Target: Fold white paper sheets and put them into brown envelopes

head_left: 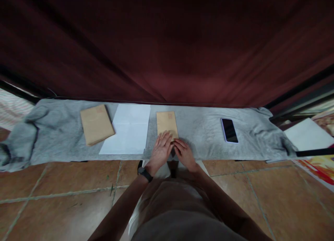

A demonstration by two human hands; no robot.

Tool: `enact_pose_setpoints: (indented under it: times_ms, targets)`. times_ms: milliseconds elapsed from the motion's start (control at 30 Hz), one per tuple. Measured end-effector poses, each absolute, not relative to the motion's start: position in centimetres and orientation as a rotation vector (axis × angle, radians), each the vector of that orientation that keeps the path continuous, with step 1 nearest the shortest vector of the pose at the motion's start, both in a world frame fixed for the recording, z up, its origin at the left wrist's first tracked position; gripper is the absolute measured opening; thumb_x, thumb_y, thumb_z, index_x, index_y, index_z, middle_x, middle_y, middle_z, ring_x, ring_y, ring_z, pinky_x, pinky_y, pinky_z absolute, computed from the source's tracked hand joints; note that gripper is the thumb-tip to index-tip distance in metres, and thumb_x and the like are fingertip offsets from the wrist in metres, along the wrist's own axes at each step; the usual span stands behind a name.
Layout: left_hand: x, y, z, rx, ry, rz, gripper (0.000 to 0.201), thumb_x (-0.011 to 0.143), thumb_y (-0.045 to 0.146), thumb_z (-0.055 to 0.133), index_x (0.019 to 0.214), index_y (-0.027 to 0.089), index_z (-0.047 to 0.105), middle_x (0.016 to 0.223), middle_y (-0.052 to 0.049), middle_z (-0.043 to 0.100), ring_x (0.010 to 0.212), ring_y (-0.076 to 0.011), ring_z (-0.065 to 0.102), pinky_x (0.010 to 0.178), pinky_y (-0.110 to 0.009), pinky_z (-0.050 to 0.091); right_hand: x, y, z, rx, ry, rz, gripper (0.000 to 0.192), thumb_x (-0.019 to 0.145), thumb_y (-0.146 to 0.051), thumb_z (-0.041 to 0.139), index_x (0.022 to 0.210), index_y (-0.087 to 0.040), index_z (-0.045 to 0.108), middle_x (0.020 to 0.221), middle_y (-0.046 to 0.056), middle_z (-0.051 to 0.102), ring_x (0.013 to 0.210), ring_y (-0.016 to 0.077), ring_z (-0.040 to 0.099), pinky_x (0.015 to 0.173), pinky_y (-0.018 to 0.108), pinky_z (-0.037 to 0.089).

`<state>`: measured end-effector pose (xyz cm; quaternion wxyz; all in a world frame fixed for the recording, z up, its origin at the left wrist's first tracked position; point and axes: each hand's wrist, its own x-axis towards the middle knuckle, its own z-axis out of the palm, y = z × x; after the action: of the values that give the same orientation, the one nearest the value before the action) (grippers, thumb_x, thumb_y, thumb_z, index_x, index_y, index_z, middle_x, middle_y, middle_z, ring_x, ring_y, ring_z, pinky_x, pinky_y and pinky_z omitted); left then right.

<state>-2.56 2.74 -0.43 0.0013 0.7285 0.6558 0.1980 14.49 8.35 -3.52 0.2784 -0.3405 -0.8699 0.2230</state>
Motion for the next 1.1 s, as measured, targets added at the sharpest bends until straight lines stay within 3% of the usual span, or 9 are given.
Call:
enact_pose_setpoints:
  times_ms: [167, 267, 433, 800, 1100]
  targets:
    - [-2.2, 6.4, -0.7, 2.277, 2.059, 0.460, 0.053, 0.106, 0.040, 0.034, 0.151, 0.013, 0.047, 0.161, -0.013, 0.043, 0.154, -0.0262, 0.031, 0.126, -0.050, 0.030, 14.1, 7.8, -3.8, -0.916, -2.423, 0.402, 0.040, 0.094, -0.011, 0.049, 0.130, -0.018, 0.066, 0.129, 0.011, 0.070, 0.127, 0.0235, 0.061, 0.119, 0.046, 0.041]
    - [-3.1, 6.8, -1.4, 2.251, 2.128, 0.398, 0.059, 0.106, 0.045, 0.034, 0.153, 0.011, 0.042, 0.162, -0.016, 0.041, 0.155, -0.0263, 0.029, 0.126, -0.049, 0.028, 14.0, 7.6, -3.8, -0.898, -2.445, 0.357, 0.042, 0.096, -0.012, 0.047, 0.134, -0.020, 0.063, 0.135, 0.009, 0.068, 0.130, 0.0214, 0.059, 0.120, 0.044, 0.040]
    - [-5.1, 5.8, -2.3, 2.187, 2.255, 0.330, 0.064, 0.105, 0.046, 0.032, 0.157, 0.007, 0.036, 0.164, -0.018, 0.035, 0.155, -0.0272, 0.028, 0.127, -0.049, 0.025, 13.9, 7.6, -3.9, -0.890, -2.447, 0.317, 0.041, 0.098, -0.013, 0.047, 0.136, -0.021, 0.061, 0.141, 0.007, 0.065, 0.133, 0.0205, 0.057, 0.120, 0.043, 0.039]
    - [-5.2, 7.5, -2.5, 2.118, 2.310, 0.358, 0.068, 0.105, 0.047, 0.034, 0.155, 0.001, 0.035, 0.162, -0.024, 0.036, 0.155, -0.0320, 0.027, 0.125, -0.055, 0.026, 13.8, 7.5, -4.5, -0.889, -2.431, 0.289, 0.040, 0.098, -0.014, 0.047, 0.135, -0.020, 0.061, 0.141, 0.008, 0.064, 0.133, 0.0210, 0.057, 0.120, 0.044, 0.037]
    - [-4.3, -0.7, -2.8, 2.399, 2.029, 0.438, 0.051, 0.105, 0.034, 0.040, 0.153, 0.016, 0.043, 0.159, -0.013, 0.046, 0.152, -0.0228, 0.036, 0.125, -0.048, 0.032, 14.2, 7.4, -3.8, -0.891, -2.445, 0.354, 0.040, 0.100, -0.014, 0.046, 0.136, -0.018, 0.062, 0.143, 0.008, 0.063, 0.135, 0.0200, 0.056, 0.121, 0.043, 0.037]
